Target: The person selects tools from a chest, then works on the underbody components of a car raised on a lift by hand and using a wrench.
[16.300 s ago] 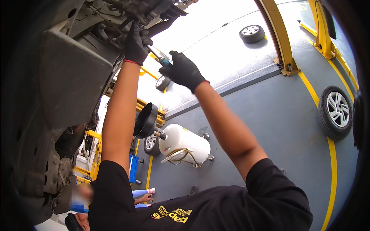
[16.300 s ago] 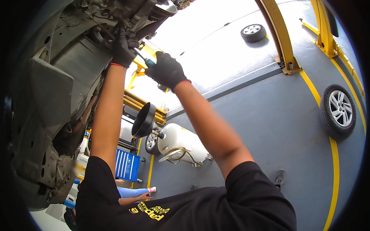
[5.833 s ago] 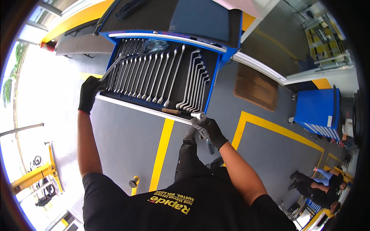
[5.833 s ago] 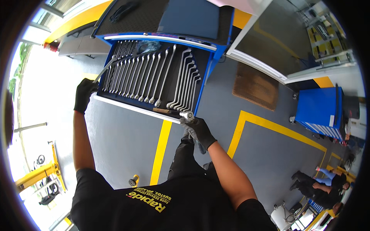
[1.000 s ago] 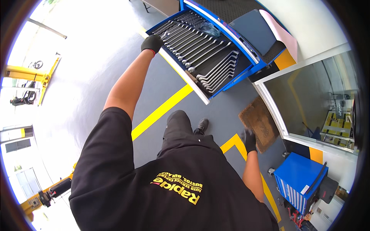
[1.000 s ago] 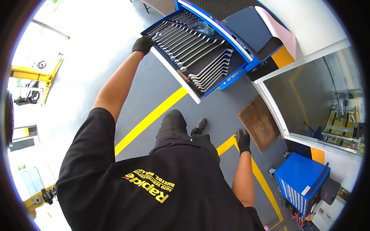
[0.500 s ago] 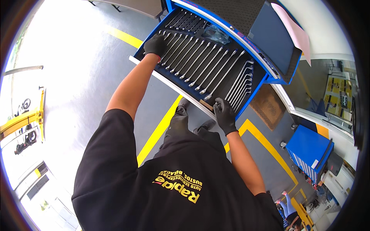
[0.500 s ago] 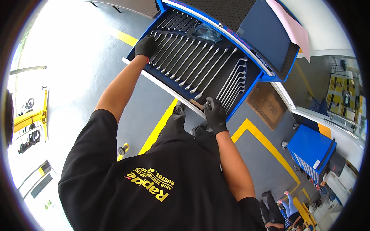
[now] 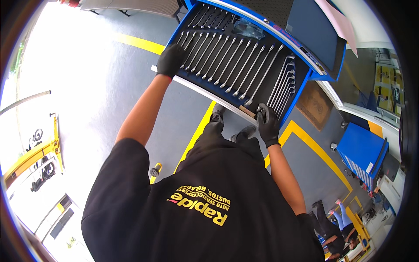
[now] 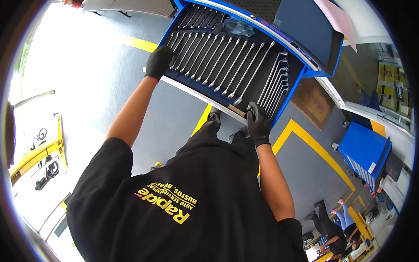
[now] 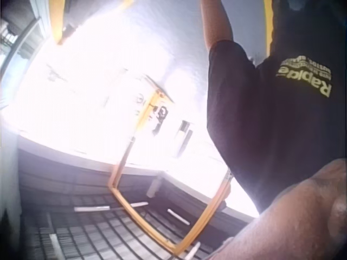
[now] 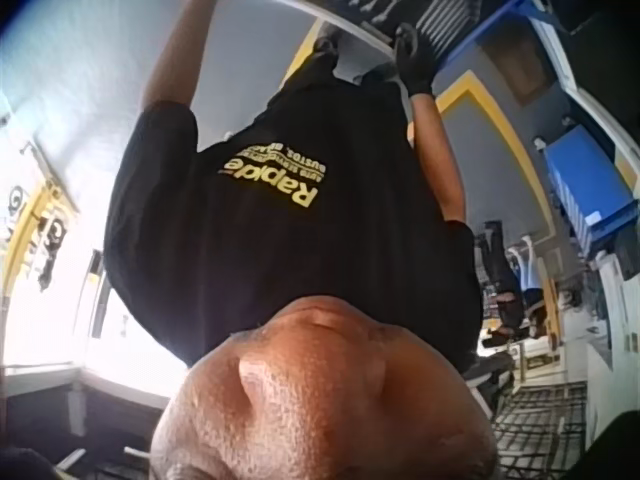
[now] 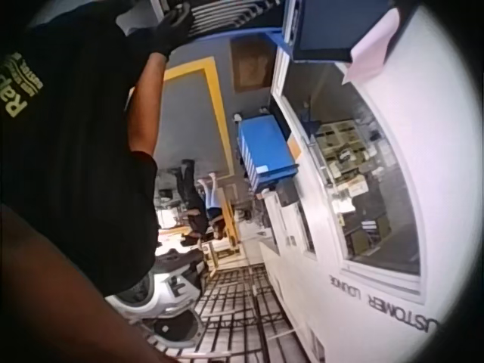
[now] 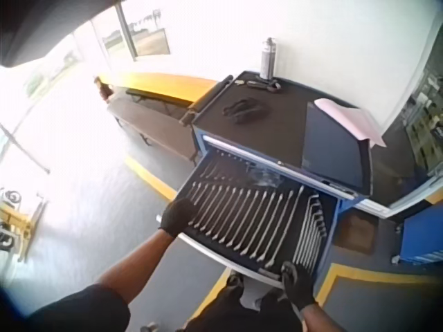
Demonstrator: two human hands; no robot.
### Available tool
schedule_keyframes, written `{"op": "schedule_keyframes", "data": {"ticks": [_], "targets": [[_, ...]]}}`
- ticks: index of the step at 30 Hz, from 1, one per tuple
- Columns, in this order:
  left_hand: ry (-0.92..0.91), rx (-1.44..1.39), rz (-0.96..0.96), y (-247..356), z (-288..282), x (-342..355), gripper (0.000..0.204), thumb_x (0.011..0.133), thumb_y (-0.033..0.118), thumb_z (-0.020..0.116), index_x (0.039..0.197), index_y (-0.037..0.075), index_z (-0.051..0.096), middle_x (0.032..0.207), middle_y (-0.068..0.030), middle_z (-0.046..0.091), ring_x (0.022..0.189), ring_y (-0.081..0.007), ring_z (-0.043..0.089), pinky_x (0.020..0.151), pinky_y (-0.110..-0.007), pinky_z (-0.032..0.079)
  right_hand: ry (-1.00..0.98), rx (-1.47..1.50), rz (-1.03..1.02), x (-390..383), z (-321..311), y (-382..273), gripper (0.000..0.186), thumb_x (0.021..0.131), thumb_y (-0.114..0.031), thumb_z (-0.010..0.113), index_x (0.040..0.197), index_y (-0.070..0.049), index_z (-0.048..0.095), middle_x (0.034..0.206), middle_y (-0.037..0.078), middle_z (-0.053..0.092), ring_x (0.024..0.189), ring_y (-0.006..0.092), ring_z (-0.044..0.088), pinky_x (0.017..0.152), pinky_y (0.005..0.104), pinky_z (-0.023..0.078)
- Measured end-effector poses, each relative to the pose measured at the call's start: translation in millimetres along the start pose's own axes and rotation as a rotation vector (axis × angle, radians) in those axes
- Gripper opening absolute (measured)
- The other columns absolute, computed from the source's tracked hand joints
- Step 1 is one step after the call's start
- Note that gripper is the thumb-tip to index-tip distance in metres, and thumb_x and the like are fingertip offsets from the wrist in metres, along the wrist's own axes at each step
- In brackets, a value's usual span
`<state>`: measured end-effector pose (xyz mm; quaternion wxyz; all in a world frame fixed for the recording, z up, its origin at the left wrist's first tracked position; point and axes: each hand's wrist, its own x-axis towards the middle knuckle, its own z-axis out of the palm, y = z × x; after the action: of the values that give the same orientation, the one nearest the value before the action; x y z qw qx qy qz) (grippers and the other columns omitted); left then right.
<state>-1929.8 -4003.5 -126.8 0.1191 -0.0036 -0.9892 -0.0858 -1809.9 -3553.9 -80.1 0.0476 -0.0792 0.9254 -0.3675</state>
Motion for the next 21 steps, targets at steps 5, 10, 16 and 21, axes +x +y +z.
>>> {"op": "schedule_keyframes", "data": {"ticks": [5, 10, 16, 21], "targets": [[-0.241, -0.278, 0.004, 32.4, -19.8, -40.7, 0.017, 0.085, 0.025, 0.065, 0.090, 0.009, 0.066, 0.089, -0.0157, 0.066, 0.088, -0.0354, 0.066, 0.078, -0.047, 0.053, 0.013, -0.001, 0.061, -6.0, 1.9, 5.8, 0.032, 0.085, -0.010, 0.067, 0.117, -0.013, 0.065, 0.096, 0.008, 0.067, 0.087, 0.0275, 0.066, 0.077, 0.0377, 0.052], [-0.233, -0.202, -0.064, 44.8, -23.8, -37.0, 0.019, 0.083, 0.027, 0.067, 0.086, 0.008, 0.066, 0.089, -0.0162, 0.066, 0.088, -0.0362, 0.066, 0.078, -0.048, 0.052, 0.064, -0.018, 0.002, -6.5, 3.5, 8.2, 0.032, 0.085, -0.013, 0.067, 0.117, -0.014, 0.065, 0.097, 0.008, 0.067, 0.087, 0.0275, 0.066, 0.077, 0.0382, 0.053], [-0.483, -0.345, -0.114, 35.0, -52.2, -15.2, 0.030, 0.082, 0.033, 0.070, 0.083, 0.003, 0.067, 0.082, -0.0176, 0.067, 0.081, -0.0344, 0.066, 0.074, -0.043, 0.051, 0.051, 0.031, 0.049, -6.4, 0.2, 8.8, 0.031, 0.089, -0.016, 0.064, 0.120, -0.011, 0.064, 0.108, 0.011, 0.070, 0.097, 0.0286, 0.068, 0.084, 0.0379, 0.054], [-0.575, -0.462, -0.115, 17.4, -66.9, -8.8, 0.029, 0.083, 0.031, 0.070, 0.090, 0.002, 0.068, 0.080, -0.0165, 0.067, 0.077, -0.0310, 0.066, 0.072, -0.040, 0.051, 0.026, 0.080, 0.109, -7.9, 2.3, 12.8, 0.030, 0.089, -0.016, 0.064, 0.118, -0.010, 0.065, 0.109, 0.012, 0.070, 0.100, 0.0297, 0.068, 0.084, 0.0384, 0.054]]}}
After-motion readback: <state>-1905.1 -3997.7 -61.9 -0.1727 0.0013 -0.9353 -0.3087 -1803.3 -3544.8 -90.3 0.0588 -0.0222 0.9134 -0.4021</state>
